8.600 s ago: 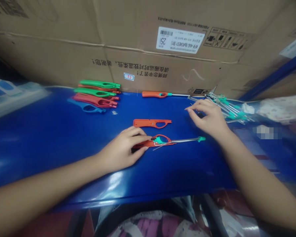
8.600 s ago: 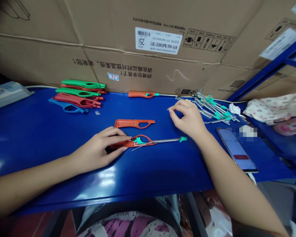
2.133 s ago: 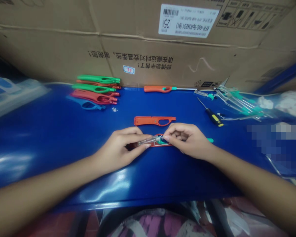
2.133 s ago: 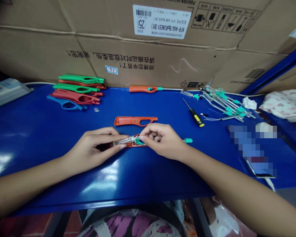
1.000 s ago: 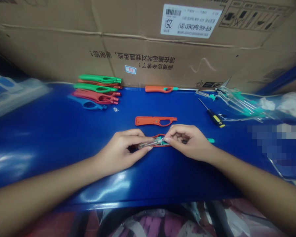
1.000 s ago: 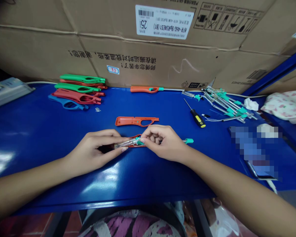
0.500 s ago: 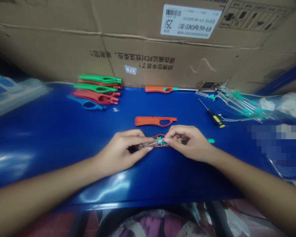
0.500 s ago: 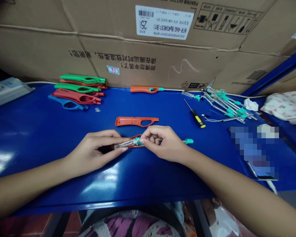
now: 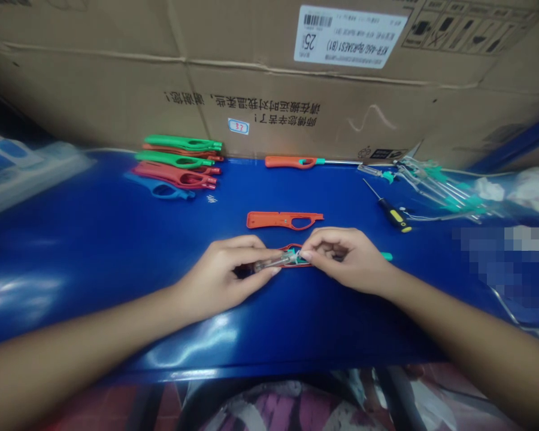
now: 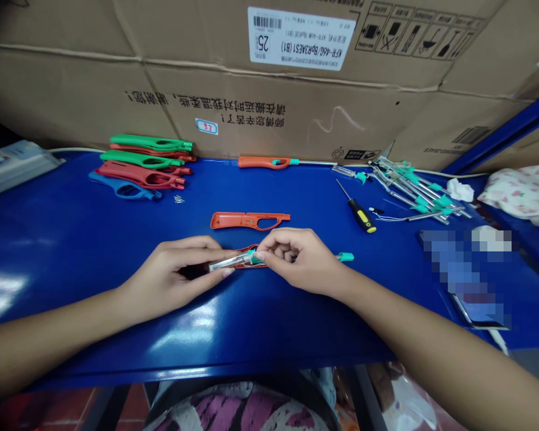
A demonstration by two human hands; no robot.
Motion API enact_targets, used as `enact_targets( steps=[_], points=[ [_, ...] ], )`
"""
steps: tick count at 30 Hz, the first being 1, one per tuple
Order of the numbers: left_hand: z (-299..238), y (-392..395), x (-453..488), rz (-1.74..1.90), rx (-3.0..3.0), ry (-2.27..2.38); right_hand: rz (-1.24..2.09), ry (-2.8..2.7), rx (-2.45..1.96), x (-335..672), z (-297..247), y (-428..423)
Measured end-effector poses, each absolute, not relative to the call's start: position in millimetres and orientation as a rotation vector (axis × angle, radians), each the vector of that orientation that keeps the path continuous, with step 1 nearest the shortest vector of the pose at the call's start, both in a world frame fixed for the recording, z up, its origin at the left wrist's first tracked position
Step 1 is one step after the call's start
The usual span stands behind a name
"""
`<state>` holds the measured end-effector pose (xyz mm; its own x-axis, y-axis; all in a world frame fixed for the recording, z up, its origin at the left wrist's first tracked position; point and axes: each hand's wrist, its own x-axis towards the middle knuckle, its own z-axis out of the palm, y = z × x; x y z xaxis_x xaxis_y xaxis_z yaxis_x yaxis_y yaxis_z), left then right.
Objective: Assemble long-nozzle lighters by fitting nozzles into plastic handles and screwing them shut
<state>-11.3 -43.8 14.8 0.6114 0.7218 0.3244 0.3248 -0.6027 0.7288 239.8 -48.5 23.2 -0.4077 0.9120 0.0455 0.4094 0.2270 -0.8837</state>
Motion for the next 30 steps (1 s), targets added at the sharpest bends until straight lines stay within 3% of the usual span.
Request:
enact_targets(
  steps=[30],
  points=[
    [8.7, -40.2, -14.3, 0.817, 2.247, 0.809, 1.224, -1.824, -1.199, 238.3, 21.5, -46.9]
  ],
)
